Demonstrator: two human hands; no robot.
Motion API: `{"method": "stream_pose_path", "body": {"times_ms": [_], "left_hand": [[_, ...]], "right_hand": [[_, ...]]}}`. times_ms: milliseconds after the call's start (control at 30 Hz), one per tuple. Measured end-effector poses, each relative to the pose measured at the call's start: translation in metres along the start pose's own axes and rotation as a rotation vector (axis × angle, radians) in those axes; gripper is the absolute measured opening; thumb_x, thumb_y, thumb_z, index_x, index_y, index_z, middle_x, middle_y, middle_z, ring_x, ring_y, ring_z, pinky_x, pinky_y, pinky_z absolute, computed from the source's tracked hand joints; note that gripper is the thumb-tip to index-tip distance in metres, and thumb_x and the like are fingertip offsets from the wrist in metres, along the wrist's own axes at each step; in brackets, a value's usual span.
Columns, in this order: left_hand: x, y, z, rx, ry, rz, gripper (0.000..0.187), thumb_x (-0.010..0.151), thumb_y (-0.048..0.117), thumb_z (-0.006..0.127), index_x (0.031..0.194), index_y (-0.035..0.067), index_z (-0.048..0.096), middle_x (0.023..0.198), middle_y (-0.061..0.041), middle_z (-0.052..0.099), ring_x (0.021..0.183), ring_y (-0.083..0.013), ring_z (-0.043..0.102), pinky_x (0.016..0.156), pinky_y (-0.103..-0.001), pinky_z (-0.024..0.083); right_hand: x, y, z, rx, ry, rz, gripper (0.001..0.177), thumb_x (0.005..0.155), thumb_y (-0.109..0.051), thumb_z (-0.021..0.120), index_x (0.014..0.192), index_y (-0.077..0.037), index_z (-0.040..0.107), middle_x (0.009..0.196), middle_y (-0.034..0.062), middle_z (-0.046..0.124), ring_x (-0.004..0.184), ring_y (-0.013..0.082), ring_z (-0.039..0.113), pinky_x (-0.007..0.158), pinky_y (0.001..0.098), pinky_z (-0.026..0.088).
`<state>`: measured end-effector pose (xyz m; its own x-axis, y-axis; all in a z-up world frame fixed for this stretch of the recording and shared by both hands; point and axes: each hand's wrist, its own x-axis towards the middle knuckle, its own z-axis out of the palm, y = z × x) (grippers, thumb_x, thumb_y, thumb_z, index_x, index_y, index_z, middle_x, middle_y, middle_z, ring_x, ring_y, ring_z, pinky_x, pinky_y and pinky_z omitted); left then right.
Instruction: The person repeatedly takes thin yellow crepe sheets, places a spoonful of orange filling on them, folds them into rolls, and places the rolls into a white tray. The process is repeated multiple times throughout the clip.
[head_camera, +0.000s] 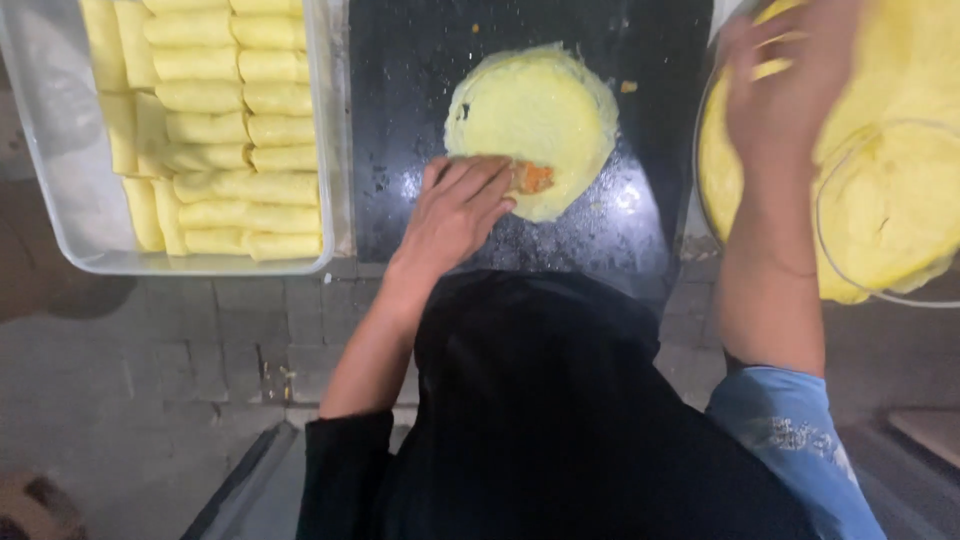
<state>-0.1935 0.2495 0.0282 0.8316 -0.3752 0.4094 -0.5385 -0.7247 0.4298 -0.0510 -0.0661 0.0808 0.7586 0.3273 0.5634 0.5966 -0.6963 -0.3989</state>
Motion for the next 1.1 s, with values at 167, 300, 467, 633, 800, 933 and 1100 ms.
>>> {"method": "stream_pose_path", "body": {"times_ms": [167, 300, 467, 633, 800, 933, 1100], "left_hand": [[0.003, -0.010, -0.009, -0.083, 0.052, 0.086, 0.029, 0.097, 0.013, 0.072, 0.119, -0.004, 0.065, 0.120, -0.018, 0.066, 0.106, -0.0275, 0.066, 0.095, -0.040, 0.047], [0.000, -0.011, -0.004, -0.075, 0.093, 0.062, 0.019, 0.092, 0.011, 0.078, 0.107, 0.003, 0.069, 0.108, -0.011, 0.066, 0.095, -0.0262, 0.064, 0.077, -0.035, 0.045], [-0.001, -0.013, 0.004, -0.091, 0.115, 0.042, 0.016, 0.091, 0.007, 0.079, 0.104, 0.005, 0.069, 0.102, -0.008, 0.067, 0.090, -0.0245, 0.062, 0.072, -0.034, 0.043], [-0.001, -0.015, 0.018, -0.166, 0.150, -0.031, 0.028, 0.095, 0.033, 0.068, 0.115, 0.014, 0.071, 0.114, -0.007, 0.068, 0.108, -0.0229, 0.061, 0.086, -0.036, 0.045], [0.011, -0.003, 0.020, -0.143, 0.048, -0.008, 0.037, 0.089, 0.034, 0.076, 0.118, 0.012, 0.070, 0.114, -0.005, 0.068, 0.109, -0.0234, 0.058, 0.089, -0.039, 0.042], [0.017, 0.003, 0.022, -0.077, 0.042, -0.001, 0.022, 0.089, 0.029, 0.075, 0.104, 0.014, 0.075, 0.101, 0.000, 0.070, 0.102, -0.0178, 0.057, 0.088, -0.036, 0.039], [0.014, 0.004, 0.023, -0.061, 0.019, 0.004, 0.036, 0.086, 0.038, 0.075, 0.114, 0.016, 0.072, 0.110, -0.002, 0.070, 0.108, -0.0184, 0.055, 0.094, -0.039, 0.035]], "right_hand": [[-0.038, -0.010, 0.046, 0.039, -0.317, -0.134, 0.023, 0.100, 0.003, 0.073, 0.123, 0.006, 0.071, 0.125, 0.0225, 0.066, 0.115, 0.0375, 0.058, 0.099, 0.0473, 0.046], [-0.041, -0.017, 0.044, -0.028, -0.322, -0.205, 0.012, 0.102, 0.006, 0.070, 0.113, 0.007, 0.075, 0.111, 0.0172, 0.067, 0.097, 0.0316, 0.060, 0.085, 0.0384, 0.053], [-0.037, -0.081, 0.018, 0.187, -0.618, 0.239, 0.014, 0.104, -0.002, 0.062, 0.115, 0.002, 0.070, 0.110, 0.0184, 0.069, 0.103, 0.0292, 0.065, 0.101, 0.0394, 0.052], [-0.068, -0.105, 0.048, 0.400, -0.403, 0.094, 0.028, 0.086, -0.003, 0.079, 0.112, 0.004, 0.069, 0.102, 0.0185, 0.067, 0.093, 0.0322, 0.067, 0.081, 0.0392, 0.057], [-0.073, -0.105, 0.059, 0.170, -0.391, -0.069, 0.030, 0.087, -0.010, 0.080, 0.112, 0.002, 0.069, 0.101, 0.0142, 0.064, 0.096, 0.0311, 0.067, 0.083, 0.0401, 0.058], [-0.075, -0.100, 0.058, 0.111, -0.384, -0.090, 0.019, 0.091, -0.009, 0.077, 0.106, 0.000, 0.071, 0.096, 0.0108, 0.062, 0.091, 0.0282, 0.066, 0.083, 0.0381, 0.058], [-0.073, -0.097, 0.051, 0.069, -0.384, -0.081, 0.015, 0.093, -0.009, 0.075, 0.105, -0.001, 0.071, 0.095, 0.0097, 0.062, 0.091, 0.0265, 0.067, 0.084, 0.0363, 0.059]]}}
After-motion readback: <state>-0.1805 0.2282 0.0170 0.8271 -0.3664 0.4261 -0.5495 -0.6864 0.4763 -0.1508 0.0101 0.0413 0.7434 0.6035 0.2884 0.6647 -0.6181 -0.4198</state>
